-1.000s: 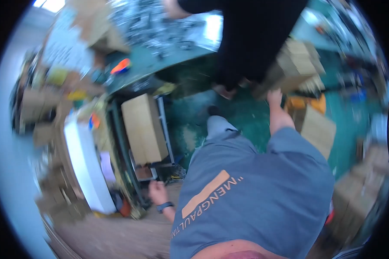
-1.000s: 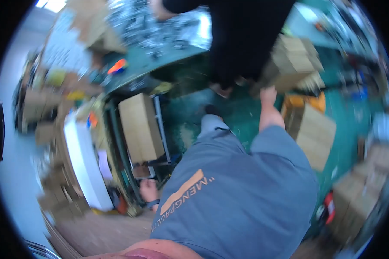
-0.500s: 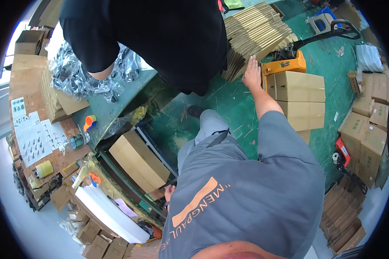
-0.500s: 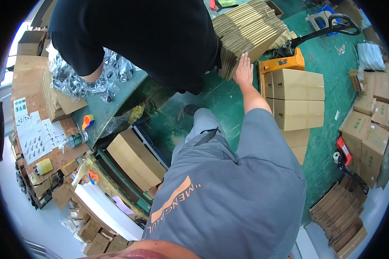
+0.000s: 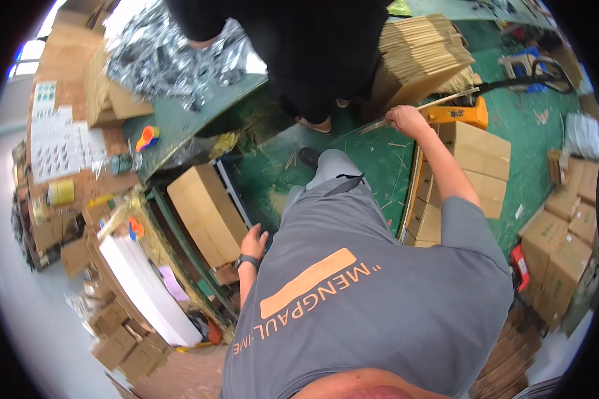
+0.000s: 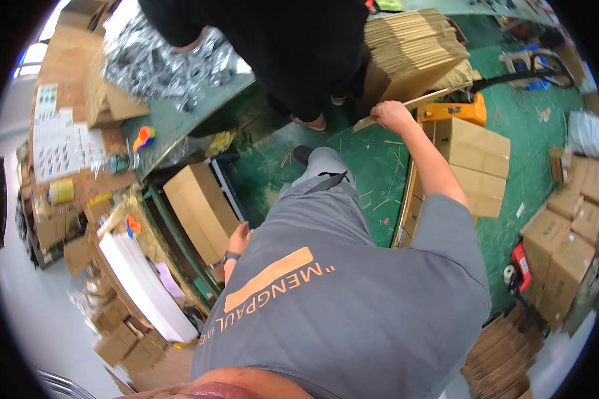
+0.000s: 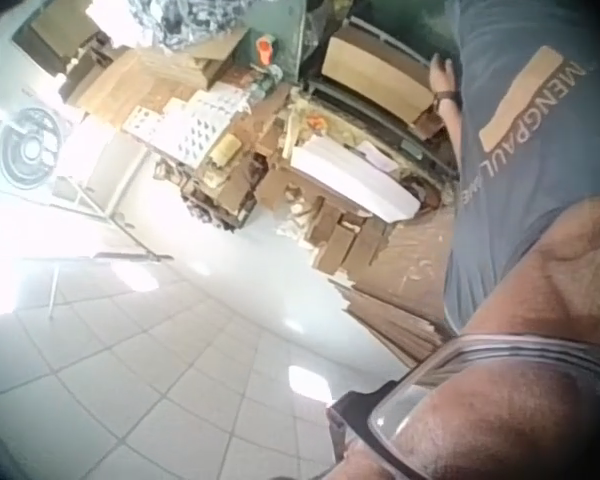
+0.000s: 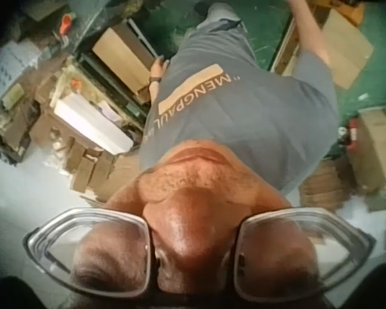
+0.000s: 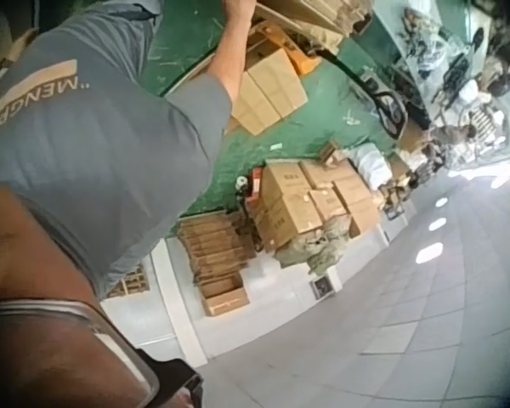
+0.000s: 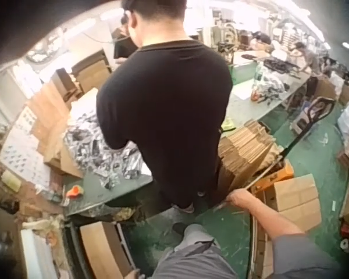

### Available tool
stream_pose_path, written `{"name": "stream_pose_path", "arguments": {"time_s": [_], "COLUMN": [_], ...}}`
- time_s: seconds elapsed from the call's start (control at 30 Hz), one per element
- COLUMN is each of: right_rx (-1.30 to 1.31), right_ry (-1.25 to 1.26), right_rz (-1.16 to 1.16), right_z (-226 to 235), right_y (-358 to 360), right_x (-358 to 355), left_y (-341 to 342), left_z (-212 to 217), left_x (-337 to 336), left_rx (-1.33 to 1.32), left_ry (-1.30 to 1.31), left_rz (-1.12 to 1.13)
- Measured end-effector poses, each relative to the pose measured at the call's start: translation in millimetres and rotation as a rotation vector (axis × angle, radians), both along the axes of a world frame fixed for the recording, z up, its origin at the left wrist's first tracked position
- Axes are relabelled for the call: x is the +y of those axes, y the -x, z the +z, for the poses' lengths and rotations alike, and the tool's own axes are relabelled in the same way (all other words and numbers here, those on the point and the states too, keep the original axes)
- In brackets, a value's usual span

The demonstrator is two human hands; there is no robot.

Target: Packaging plastic products into cardboard boxes with protective foam and sealing them with tape.

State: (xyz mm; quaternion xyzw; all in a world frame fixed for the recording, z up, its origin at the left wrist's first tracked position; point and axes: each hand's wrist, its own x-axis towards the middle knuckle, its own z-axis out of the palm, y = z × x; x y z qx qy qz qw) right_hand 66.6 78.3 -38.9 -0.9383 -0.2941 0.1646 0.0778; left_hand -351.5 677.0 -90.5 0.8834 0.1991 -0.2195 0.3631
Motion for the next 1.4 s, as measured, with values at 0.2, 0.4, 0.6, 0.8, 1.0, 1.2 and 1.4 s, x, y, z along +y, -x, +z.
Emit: {"name": "stream_pose_path", "arguments": {"time_s": [0.2, 0.4, 0.6, 0.8, 1.0, 1.2, 1.4], "right_rx": [0.127, 0.288, 0.143, -0.298, -0.527, -0.117, 0.21], "right_ry": [-0.436, -0.82, -1.406, -1.402, -1.021, -0.343, -0.088], "right_rz": [0.218, 0.557, 0.375, 0.402, 1.034, 1.563, 1.644], "right_z": [251, 376, 360, 337, 298, 196, 111], "right_y": [55, 114, 101, 126, 170, 117, 3], "right_x": [150, 224, 387, 527, 648, 788, 831], "left_y": [-8, -7, 88, 145, 123, 73, 89], "left_z": [76, 224, 329, 346, 295, 185, 133], "left_x": [-46, -38, 44, 53, 73, 108, 60], "left_rx": [-0.195, -0.808, -0.885, -0.559, -0.634, -0.43, -0.275], "left_ry": [0.005, -0.575, -0.715, -0.946, -1.162, -0.903, -1.498], "left_rz": [0.09, 0.269, 0.516, 0.793, 0.814, 1.0, 1.658]}}
